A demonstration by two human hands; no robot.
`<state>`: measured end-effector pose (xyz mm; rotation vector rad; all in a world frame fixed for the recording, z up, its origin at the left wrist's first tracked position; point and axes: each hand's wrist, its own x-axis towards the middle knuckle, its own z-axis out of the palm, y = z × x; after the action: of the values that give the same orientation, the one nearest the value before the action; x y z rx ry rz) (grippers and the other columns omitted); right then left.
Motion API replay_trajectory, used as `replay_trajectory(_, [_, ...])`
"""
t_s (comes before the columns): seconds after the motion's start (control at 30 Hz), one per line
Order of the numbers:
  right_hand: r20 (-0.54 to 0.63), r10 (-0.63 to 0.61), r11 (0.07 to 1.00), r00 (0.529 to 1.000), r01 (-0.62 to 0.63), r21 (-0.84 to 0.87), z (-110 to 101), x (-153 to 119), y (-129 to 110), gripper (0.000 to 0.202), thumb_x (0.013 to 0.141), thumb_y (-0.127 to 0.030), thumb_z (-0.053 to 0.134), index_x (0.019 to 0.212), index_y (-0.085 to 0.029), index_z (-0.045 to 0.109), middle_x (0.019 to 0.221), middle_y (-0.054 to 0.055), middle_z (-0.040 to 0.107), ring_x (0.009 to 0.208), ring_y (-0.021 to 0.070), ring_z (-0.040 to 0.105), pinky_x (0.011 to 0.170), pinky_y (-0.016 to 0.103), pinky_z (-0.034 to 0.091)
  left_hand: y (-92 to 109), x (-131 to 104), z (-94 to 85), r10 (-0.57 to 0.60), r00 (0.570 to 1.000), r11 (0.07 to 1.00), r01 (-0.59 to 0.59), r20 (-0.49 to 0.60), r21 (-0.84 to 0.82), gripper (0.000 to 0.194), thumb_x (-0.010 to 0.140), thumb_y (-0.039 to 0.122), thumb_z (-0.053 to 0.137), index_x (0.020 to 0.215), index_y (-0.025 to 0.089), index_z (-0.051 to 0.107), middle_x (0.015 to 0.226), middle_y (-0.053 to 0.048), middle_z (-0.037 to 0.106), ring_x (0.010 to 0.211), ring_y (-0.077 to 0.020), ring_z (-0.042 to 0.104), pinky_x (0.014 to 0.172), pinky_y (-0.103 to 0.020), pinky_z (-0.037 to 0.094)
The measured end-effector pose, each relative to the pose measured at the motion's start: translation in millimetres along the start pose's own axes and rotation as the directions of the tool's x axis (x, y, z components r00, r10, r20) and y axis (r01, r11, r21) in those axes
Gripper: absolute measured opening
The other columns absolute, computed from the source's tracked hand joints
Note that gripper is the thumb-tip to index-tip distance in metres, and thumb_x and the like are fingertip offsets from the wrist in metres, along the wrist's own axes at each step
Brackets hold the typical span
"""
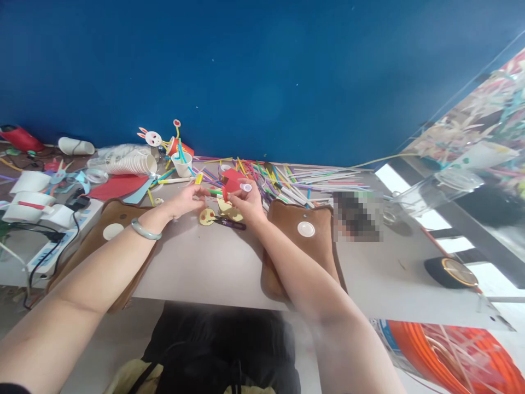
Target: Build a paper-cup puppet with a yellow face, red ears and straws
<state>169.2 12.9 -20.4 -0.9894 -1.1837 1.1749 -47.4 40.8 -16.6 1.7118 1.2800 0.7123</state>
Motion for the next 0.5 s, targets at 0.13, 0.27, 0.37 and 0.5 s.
replay_trajectory(0.13, [-0.006,0.014,1.000,1.000,-0.014,-0.009,0.2,0.1,0.2,0.057,0.063,-0.030,0.077,0.109,-0.024,0.044,0.063,-0.009,0.063,0.055,0.0114,0.053,0.060,0.027,0.042,4.4,-6.3,1.7,-0.032,0.995,0.998,0.038,0.099,-0.058,0.062,0.054,0.021,0.082,0.113,0.018,0.062,0.092,-0.006,0.067,0.072,-0.0175,0.063,0.062,-0.029,0.050])
replay_trajectory(0.27, [-0.012,0.024,1.000,1.000,-0.024,-0.014,-0.6,0.0,0.0,0.057,0.063,-0.030,0.076,0.110,-0.025,0.043,0.064,-0.009,0.063,0.054,0.0112,0.054,0.059,0.027,0.042,5.5,-7.5,2.3,-0.062,0.989,0.998,0.066,0.135,-0.022,0.070,0.050,0.010,0.078,0.118,0.019,0.062,0.079,-0.003,0.066,0.063,-0.0188,0.062,0.055,-0.031,0.047])
replay_trajectory(0.37, [-0.034,0.016,1.000,0.999,-0.017,-0.017,-0.8,0.3,0.3,0.056,0.064,-0.029,0.074,0.109,-0.025,0.042,0.064,-0.010,0.063,0.052,0.0108,0.053,0.057,0.027,0.042,5.4,-5.2,5.3,-0.043,0.996,0.996,0.048,0.073,-0.076,0.066,0.052,0.010,0.076,0.116,0.018,0.063,0.069,0.001,0.062,0.059,-0.0167,0.059,0.053,-0.029,0.045])
replay_trajectory(0.5, [-0.105,0.001,1.000,0.995,-0.003,-0.021,0.9,0.0,-1.6,0.054,0.063,-0.027,0.071,0.109,-0.026,0.041,0.063,-0.010,0.062,0.052,0.0117,0.055,0.056,0.027,0.042,8.7,-2.2,11.4,0.011,1.000,0.953,-0.010,0.001,-0.302,0.057,0.056,0.017,0.078,0.111,0.016,0.062,0.070,0.003,0.063,0.063,-0.0133,0.060,0.060,-0.026,0.047])
